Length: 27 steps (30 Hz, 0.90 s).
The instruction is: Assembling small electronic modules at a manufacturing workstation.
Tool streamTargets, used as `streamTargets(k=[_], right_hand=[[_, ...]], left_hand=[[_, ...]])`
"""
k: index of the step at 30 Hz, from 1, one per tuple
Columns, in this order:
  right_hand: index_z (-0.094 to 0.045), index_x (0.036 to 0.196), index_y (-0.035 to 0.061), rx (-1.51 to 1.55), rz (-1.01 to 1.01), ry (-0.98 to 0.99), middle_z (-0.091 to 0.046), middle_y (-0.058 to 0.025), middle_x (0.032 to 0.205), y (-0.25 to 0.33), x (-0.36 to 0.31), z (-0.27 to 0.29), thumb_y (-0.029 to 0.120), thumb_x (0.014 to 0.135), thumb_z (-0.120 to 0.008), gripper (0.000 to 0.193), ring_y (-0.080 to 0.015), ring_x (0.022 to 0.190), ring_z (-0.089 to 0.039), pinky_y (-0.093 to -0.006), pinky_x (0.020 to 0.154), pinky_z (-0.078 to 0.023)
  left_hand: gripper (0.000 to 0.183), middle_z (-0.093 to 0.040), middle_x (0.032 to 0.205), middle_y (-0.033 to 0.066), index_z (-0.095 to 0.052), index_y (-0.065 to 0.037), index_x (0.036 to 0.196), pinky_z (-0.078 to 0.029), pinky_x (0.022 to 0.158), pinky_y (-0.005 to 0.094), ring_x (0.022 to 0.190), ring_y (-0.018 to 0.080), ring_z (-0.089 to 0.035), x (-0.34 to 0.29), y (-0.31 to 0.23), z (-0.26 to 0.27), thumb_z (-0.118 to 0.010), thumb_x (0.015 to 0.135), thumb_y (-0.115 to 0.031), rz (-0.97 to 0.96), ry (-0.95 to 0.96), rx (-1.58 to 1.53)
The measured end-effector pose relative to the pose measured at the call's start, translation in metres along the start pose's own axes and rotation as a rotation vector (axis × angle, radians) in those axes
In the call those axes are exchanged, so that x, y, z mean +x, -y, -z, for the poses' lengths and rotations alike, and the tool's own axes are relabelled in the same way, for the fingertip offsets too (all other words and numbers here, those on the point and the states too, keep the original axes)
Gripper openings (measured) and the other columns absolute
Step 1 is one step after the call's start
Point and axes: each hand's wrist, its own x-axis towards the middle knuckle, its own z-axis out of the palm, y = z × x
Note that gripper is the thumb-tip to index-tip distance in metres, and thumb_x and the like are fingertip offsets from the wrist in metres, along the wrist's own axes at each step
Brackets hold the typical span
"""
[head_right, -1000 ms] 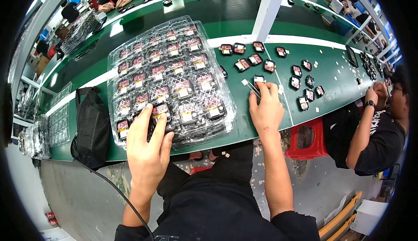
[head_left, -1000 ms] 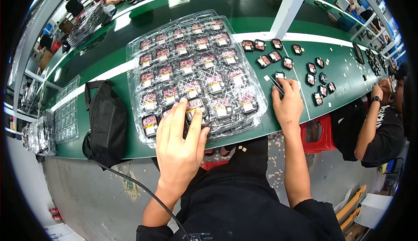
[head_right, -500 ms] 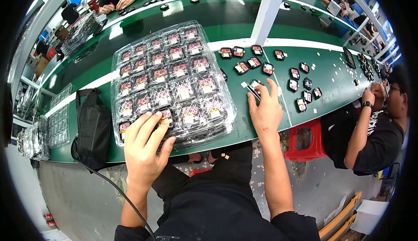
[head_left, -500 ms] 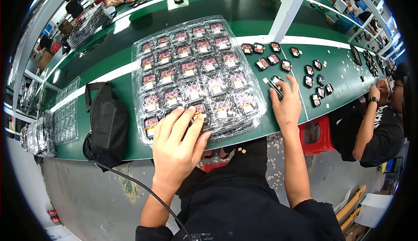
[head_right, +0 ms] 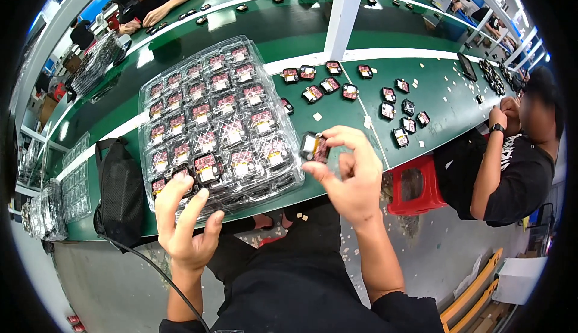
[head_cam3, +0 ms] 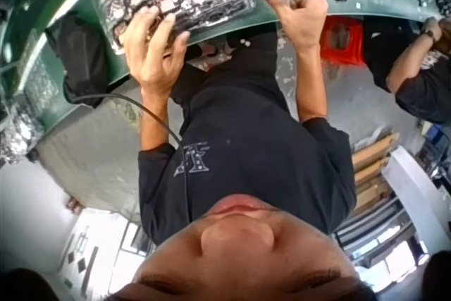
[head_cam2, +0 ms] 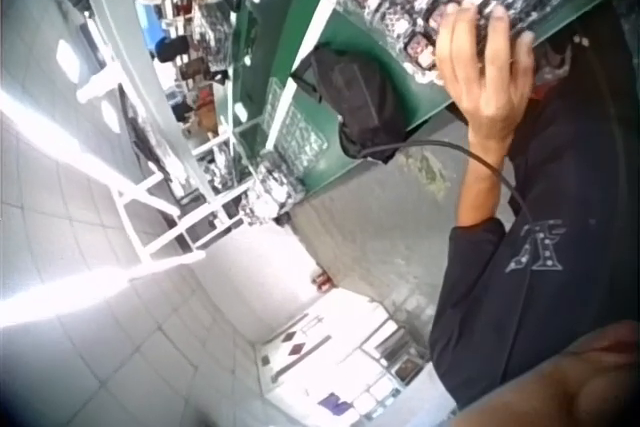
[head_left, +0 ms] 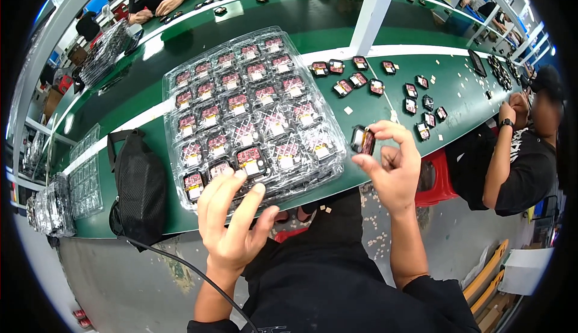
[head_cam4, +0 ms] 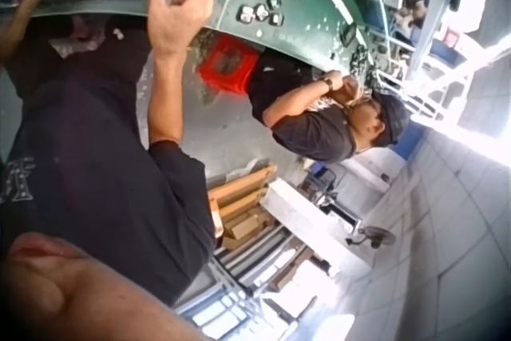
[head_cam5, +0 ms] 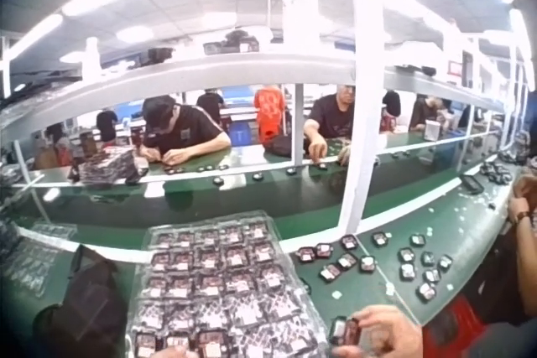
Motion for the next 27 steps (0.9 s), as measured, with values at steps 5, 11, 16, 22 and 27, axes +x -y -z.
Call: streamTargets(k=[5,11,16,22,27], right_hand=[[-0.059,0.113,0.0031,0.282,0.127,0.304,-0.069,-0.0150,0.120,0.049,-0.025,-0.023,0.006,0.071,-0.096,0.056,0.0001,0.057,-0.039,-0.0190,0.053,-0.041],[-0.057,0.118,0.0040,0.373,0.005,0.494,-0.066,-0.0169,0.124,0.057,-0.042,-0.032,0.013,0.073,-0.096,0.061,-0.0077,0.072,-0.053,-0.0229,0.062,-0.049],[-0.061,0.121,0.0053,0.134,0.218,0.342,-0.065,-0.0121,0.108,0.051,-0.036,-0.038,0.017,0.076,-0.092,0.056,-0.0138,0.071,-0.062,-0.0266,0.061,-0.053],[-0.078,0.109,0.0056,-0.239,0.551,0.189,-0.063,-0.0061,0.094,0.045,-0.039,-0.043,0.007,0.072,-0.081,0.037,-0.0156,0.064,-0.062,-0.0278,0.053,-0.050],[-0.078,0.111,0.0046,-0.298,0.593,0.209,-0.064,-0.0052,0.094,0.043,-0.037,-0.042,0.007,0.072,-0.077,0.040,-0.0141,0.060,-0.056,-0.0282,0.050,-0.046]], left_hand=[[0.075,-0.053,0.142,0.0239,-0.059,0.007,0.138,-0.056,0.100,0.0424,0.118,0.0313,-0.066,-0.011,-0.039,-0.012,-0.086,0.085,-0.038,0.497,0.015,-0.964],[0.067,-0.049,0.146,0.0206,-0.058,0.009,0.136,-0.052,0.106,0.0439,0.125,0.0306,-0.061,-0.025,-0.040,-0.017,-0.082,0.090,-0.034,0.678,0.018,-1.286],[0.074,-0.056,0.139,0.0216,-0.060,0.008,0.130,-0.059,0.100,0.0438,0.113,0.0308,-0.068,-0.024,-0.037,-0.014,-0.077,0.090,-0.051,0.847,-0.112,-1.304],[0.068,-0.054,0.142,0.0209,-0.061,0.010,0.132,-0.047,0.110,0.0424,0.128,0.0283,-0.058,-0.026,-0.037,-0.010,-0.078,0.093,-0.043,0.850,-0.095,-1.419],[0.069,-0.054,0.143,0.0198,-0.061,0.010,0.132,-0.045,0.111,0.0402,0.132,0.0259,-0.055,-0.029,-0.036,-0.011,-0.079,0.092,-0.043,0.846,-0.087,-1.363]])
